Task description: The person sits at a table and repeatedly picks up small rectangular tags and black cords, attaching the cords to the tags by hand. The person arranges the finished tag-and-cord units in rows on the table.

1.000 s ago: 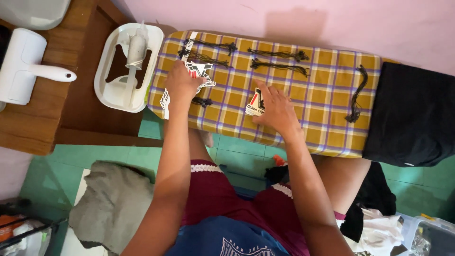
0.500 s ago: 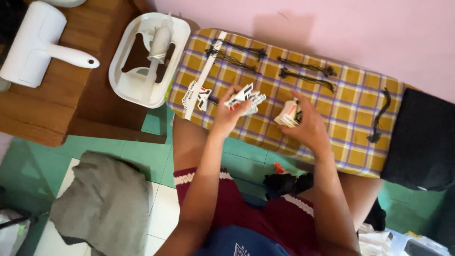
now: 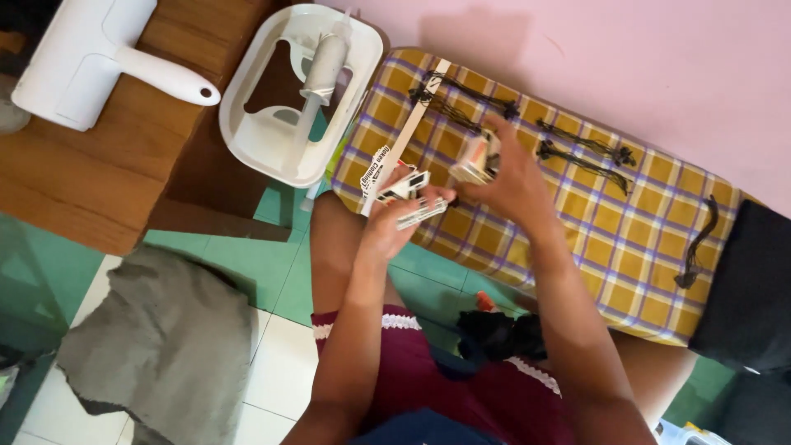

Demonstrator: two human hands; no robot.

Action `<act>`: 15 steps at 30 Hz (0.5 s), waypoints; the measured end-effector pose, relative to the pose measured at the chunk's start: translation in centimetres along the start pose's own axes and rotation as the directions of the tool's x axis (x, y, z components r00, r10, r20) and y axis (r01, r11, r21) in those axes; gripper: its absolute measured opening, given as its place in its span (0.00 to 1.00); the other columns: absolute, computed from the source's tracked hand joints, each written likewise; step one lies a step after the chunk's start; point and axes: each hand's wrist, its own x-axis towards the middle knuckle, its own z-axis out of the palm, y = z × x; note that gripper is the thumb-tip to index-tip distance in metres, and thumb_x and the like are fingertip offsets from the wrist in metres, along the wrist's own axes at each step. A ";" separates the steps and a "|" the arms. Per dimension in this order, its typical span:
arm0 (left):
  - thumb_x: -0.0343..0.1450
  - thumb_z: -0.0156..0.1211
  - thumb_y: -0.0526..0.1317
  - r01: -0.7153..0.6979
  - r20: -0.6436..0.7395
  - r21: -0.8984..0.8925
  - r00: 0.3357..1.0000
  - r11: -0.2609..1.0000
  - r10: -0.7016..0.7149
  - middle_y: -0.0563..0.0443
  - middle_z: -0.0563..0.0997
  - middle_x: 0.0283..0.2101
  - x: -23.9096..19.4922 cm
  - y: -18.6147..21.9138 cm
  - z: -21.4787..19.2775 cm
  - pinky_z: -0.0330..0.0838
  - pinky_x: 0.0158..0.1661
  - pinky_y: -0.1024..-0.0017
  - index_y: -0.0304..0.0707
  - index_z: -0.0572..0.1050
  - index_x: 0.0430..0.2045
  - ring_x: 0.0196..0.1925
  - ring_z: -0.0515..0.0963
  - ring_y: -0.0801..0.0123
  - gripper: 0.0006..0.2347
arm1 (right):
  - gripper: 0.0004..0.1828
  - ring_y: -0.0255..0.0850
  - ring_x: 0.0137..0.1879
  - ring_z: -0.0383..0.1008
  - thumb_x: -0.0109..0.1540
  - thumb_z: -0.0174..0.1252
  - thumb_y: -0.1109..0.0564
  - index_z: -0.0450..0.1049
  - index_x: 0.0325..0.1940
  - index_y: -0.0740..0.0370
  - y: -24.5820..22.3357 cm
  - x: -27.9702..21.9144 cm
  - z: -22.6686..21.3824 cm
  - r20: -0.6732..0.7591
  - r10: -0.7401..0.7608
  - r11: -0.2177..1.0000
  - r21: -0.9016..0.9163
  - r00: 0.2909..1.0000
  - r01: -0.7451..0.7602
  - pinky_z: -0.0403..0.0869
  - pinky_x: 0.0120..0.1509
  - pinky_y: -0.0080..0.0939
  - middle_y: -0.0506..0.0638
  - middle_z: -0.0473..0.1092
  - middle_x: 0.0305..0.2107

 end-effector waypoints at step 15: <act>0.69 0.53 0.32 -0.140 0.143 -0.087 0.978 0.986 0.151 0.44 0.69 0.18 0.8 0.7 -3.8 0.70 0.61 0.43 0.30 0.60 0.61 0.44 0.82 0.44 0.23 | 0.60 0.56 0.63 0.69 0.48 0.74 0.42 0.48 0.77 0.51 -1.7 6.9 3.9 0.232 -0.209 0.857 -0.425 0.950 0.292 0.57 0.64 0.62 0.62 0.72 0.56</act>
